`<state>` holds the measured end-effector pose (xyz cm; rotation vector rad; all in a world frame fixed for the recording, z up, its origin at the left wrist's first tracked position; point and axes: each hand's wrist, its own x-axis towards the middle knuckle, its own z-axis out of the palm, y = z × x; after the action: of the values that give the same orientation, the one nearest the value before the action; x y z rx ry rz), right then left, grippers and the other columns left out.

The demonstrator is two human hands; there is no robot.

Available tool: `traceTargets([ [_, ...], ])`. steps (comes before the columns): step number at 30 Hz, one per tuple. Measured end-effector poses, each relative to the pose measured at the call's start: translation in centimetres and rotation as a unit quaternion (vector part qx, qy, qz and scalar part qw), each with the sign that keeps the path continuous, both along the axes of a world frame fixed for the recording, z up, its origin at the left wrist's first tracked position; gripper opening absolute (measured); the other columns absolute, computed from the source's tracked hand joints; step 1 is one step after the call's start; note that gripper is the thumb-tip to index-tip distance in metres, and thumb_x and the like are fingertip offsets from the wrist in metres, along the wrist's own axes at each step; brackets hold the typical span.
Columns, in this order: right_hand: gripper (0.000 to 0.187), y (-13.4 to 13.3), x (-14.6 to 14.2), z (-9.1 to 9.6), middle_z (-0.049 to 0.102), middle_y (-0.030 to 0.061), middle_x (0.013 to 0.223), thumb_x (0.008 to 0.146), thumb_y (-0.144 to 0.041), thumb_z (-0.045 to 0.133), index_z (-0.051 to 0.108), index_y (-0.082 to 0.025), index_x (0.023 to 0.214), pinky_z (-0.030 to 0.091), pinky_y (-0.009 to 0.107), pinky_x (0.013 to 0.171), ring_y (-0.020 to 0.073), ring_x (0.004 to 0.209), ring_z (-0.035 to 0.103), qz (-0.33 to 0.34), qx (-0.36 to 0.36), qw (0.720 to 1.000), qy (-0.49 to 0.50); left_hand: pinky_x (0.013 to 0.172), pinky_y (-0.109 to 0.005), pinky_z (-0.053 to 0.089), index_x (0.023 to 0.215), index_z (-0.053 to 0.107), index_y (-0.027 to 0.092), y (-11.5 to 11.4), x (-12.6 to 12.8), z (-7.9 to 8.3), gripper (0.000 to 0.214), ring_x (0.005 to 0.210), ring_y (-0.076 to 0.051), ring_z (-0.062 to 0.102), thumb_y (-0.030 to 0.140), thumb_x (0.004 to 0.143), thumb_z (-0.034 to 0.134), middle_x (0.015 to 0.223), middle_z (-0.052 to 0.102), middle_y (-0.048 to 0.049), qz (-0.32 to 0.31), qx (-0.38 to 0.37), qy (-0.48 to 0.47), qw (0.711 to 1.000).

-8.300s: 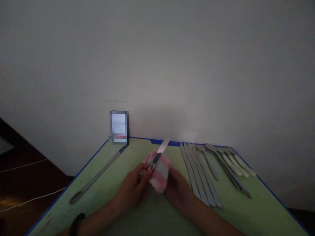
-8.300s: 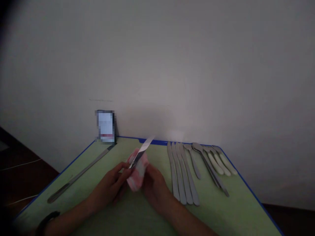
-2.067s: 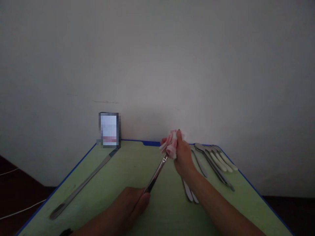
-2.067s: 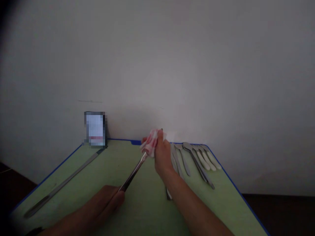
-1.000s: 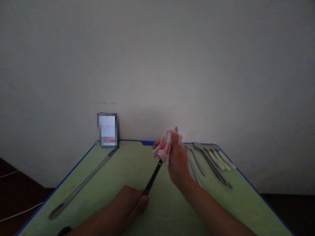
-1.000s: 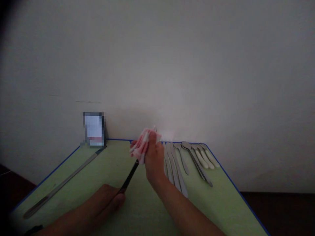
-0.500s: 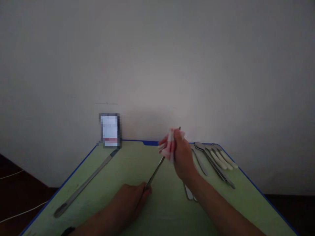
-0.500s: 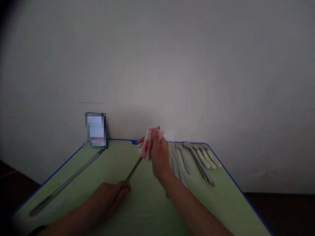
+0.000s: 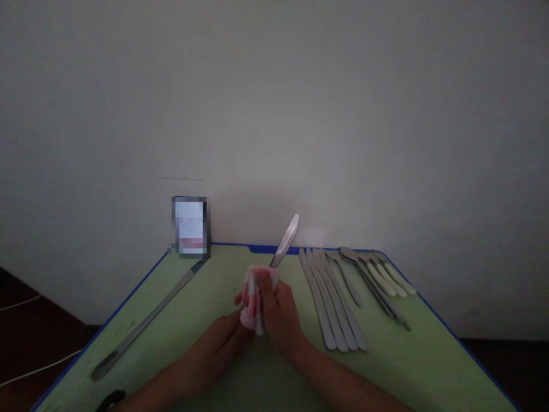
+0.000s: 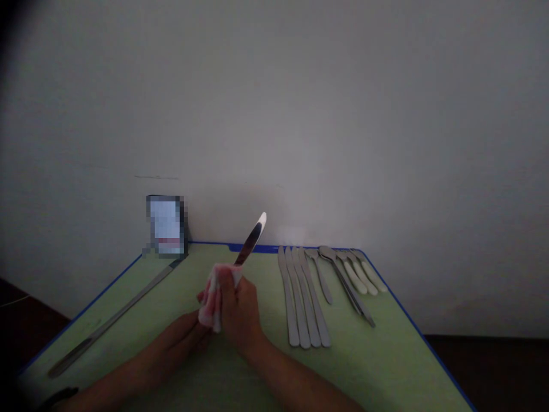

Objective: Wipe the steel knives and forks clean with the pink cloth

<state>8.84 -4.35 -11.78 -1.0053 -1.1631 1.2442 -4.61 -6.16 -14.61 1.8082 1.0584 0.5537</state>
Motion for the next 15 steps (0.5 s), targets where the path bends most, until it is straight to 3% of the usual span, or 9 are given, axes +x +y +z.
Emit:
traceTargets([
  [3,0.056,0.4,0.2,-0.6,0.069,0.0061,0.062,0.079,-0.065,0.046,0.064,-0.015,0.062,0.048,0.022,0.054,0.0151,0.057,0.065,0.01,0.013,1.0,-0.021,0.064,-0.025,0.043,0.087,0.053,0.017,-0.1,0.5,0.3,0.044,0.068,-0.017,0.052,0.048,0.094,0.023,0.075,0.059,-0.0031,0.016,0.044,0.032,0.998],
  [8,0.052,2.8,3.4,3.2,0.067,0.005,0.061,0.078,-0.063,0.05,0.063,-0.014,0.068,0.046,0.023,0.045,0.0128,0.046,0.058,-0.085,0.005,0.995,0.058,0.063,-0.028,0.044,0.099,0.052,0.017,-0.4,1.2,0.6,0.035,0.068,-0.021,0.063,0.031,0.095,0.021,0.078,0.067,-0.0085,0.029,0.079,0.23,0.97],
  [10,0.044,3.6,4.8,4.8,0.062,-0.0006,0.054,0.077,-0.06,0.053,0.058,-0.017,0.069,0.044,0.022,0.042,0.0115,0.043,0.055,-0.148,0.009,0.978,0.147,0.064,-0.03,0.045,0.105,0.052,0.017,-0.5,1.4,0.4,0.035,0.071,-0.023,0.066,0.029,0.095,0.022,0.082,0.07,-0.0105,0.026,0.096,0.301,0.948],
  [12,0.036,4.0,5.6,5.8,0.05,-0.007,0.046,0.076,-0.055,0.056,0.051,-0.021,0.069,0.039,0.02,0.037,0.0104,0.04,0.05,-0.152,-0.006,0.96,0.234,0.065,-0.031,0.045,0.109,0.052,0.018,-0.5,1.4,0.2,0.034,0.073,-0.024,0.067,0.029,0.095,0.024,0.084,0.071,-0.0111,0.023,0.112,0.342,0.933],
  [15,0.038,3.9,5.3,5.6,0.04,-0.0096,0.043,0.076,-0.056,0.056,0.045,-0.021,0.065,0.035,0.019,0.035,0.0083,0.036,0.042,-0.158,-0.002,0.955,0.252,0.066,-0.032,0.046,0.11,0.053,0.017,-0.4,1.3,-0.2,0.035,0.074,-0.025,0.068,0.03,0.094,0.025,0.084,0.072,-0.0117,0.02,0.133,0.359,0.924],
])
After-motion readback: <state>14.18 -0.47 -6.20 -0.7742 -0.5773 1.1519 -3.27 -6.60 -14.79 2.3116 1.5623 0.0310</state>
